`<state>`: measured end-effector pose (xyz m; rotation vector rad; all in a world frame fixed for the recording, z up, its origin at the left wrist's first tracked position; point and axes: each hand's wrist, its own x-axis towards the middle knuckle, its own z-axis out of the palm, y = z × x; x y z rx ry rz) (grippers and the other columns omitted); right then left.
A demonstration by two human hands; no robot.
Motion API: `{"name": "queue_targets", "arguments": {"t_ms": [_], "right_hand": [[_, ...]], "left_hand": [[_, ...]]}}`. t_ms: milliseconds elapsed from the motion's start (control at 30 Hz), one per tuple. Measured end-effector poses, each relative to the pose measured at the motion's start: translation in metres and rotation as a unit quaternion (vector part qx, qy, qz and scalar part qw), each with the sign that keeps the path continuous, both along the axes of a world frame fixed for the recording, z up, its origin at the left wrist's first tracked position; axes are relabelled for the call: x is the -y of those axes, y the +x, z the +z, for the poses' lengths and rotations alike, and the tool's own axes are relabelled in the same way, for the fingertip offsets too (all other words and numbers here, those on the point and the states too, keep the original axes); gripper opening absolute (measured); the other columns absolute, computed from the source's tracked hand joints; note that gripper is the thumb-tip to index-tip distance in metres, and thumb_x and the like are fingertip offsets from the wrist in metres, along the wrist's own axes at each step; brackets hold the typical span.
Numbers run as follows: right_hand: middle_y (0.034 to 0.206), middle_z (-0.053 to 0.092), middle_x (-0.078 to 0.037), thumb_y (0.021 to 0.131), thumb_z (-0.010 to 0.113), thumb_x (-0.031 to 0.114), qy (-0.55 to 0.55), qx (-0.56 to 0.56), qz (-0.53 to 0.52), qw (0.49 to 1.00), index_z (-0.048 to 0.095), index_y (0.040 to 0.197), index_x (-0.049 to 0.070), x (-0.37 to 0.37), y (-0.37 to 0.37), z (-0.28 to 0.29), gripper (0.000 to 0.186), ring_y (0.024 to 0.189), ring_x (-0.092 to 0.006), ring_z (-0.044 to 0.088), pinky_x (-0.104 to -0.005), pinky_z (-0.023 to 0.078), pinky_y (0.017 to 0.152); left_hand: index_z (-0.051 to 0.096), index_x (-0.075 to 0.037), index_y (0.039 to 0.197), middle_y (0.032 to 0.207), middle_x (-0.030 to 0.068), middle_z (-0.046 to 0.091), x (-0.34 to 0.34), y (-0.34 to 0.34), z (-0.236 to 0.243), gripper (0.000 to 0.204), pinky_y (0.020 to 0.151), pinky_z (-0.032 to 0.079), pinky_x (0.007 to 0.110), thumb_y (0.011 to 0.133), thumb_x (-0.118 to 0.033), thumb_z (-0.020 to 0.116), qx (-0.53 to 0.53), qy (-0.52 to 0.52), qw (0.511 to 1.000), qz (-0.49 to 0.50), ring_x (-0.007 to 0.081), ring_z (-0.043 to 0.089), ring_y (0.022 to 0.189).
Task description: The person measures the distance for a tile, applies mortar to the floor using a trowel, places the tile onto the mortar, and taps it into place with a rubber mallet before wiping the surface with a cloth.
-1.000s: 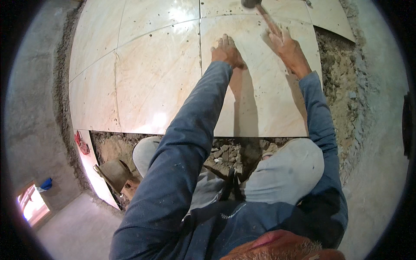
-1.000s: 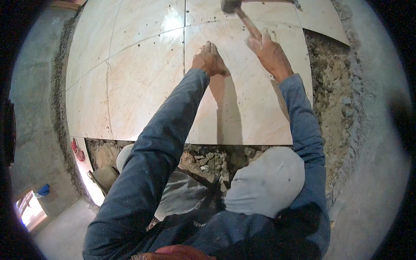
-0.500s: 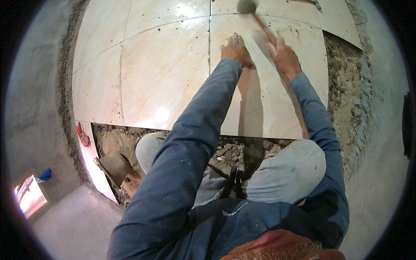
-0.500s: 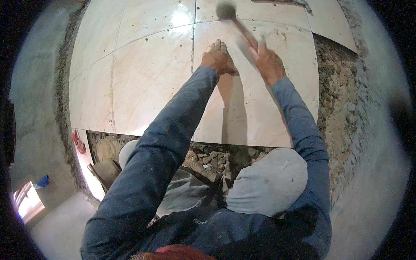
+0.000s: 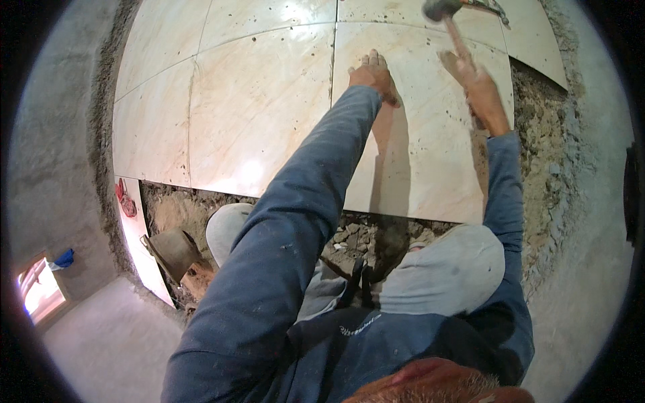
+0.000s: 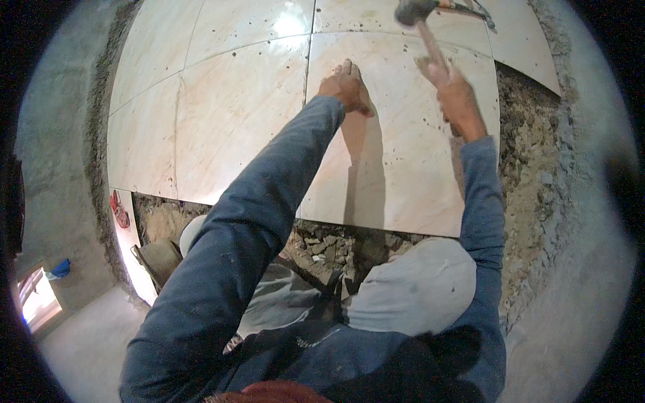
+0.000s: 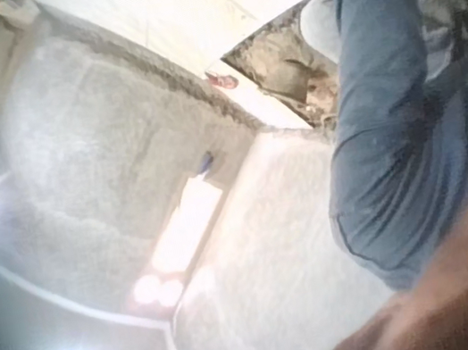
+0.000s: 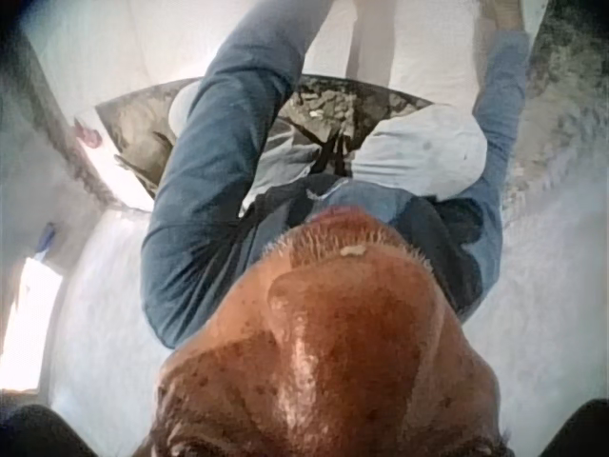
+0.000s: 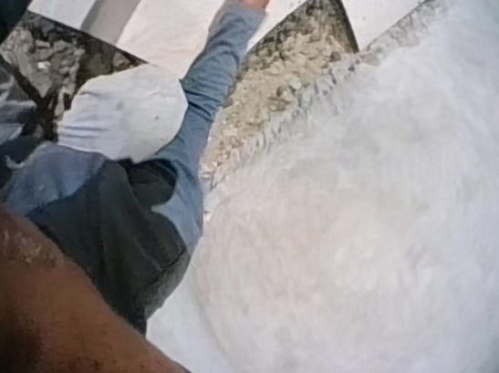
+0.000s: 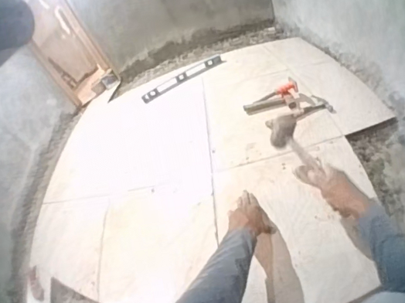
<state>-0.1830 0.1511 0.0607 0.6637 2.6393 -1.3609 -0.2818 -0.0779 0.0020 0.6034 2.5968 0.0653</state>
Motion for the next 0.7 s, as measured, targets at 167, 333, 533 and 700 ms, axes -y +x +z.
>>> {"name": "queue_targets", "arguments": {"t_ms": [167, 333, 533, 700], "right_hand": [[0.077, 0.065, -0.020, 0.104, 0.056, 0.043, 0.152, -0.267, -0.098, 0.947, 0.051, 0.119, -0.002, 0.001, 0.039, 0.018, 0.047, 0.070, -0.0276, 0.069, -0.0419, 0.053, 0.063], [0.080, 0.065, -0.024, 0.105, 0.055, 0.042, 0.257, -0.126, -0.114, 0.951, 0.049, 0.109, 0.000, -0.063, 0.060, -0.058, 0.042, 0.073, -0.0381, 0.069, -0.0477, 0.053, 0.066], [0.078, 0.061, -0.023, 0.105, 0.054, 0.037, 0.164, -0.176, -0.228, 0.943, 0.044, 0.103, 0.001, -0.066, 0.072, 0.003, 0.037, 0.070, -0.0406, 0.064, -0.0481, 0.051, 0.061], [0.090, 0.064, -0.036, 0.103, 0.056, 0.033, 0.262, -0.089, -0.122, 0.953, 0.043, 0.108, -0.002, -0.079, 0.096, -0.080, 0.037, 0.090, -0.0509, 0.066, -0.0562, 0.052, 0.072]], "left_hand": [[0.022, 0.010, 0.156, 0.166, 0.0269, 0.021, -0.004, 0.005, -0.015, 0.140, 0.122, 0.032, 0.042, 0.058, -0.061, 0.092, 0.001, -0.001, 1.000, -0.009, 0.0402, 0.028, 0.152], [0.023, 0.010, 0.156, 0.164, 0.0300, 0.022, -0.006, 0.002, -0.021, 0.141, 0.125, 0.028, 0.041, 0.056, -0.059, 0.093, 0.000, 0.012, 0.999, -0.038, 0.0409, 0.026, 0.153], [0.024, 0.010, 0.155, 0.164, 0.0298, 0.021, -0.004, -0.003, -0.024, 0.137, 0.124, 0.029, 0.040, 0.057, -0.053, 0.095, -0.014, 0.016, 1.000, -0.022, 0.0406, 0.024, 0.153], [0.023, 0.009, 0.156, 0.164, 0.0288, 0.022, -0.018, 0.008, -0.025, 0.137, 0.123, 0.031, 0.041, 0.057, -0.052, 0.096, -0.010, 0.016, 1.000, -0.016, 0.0410, 0.025, 0.153]]}}
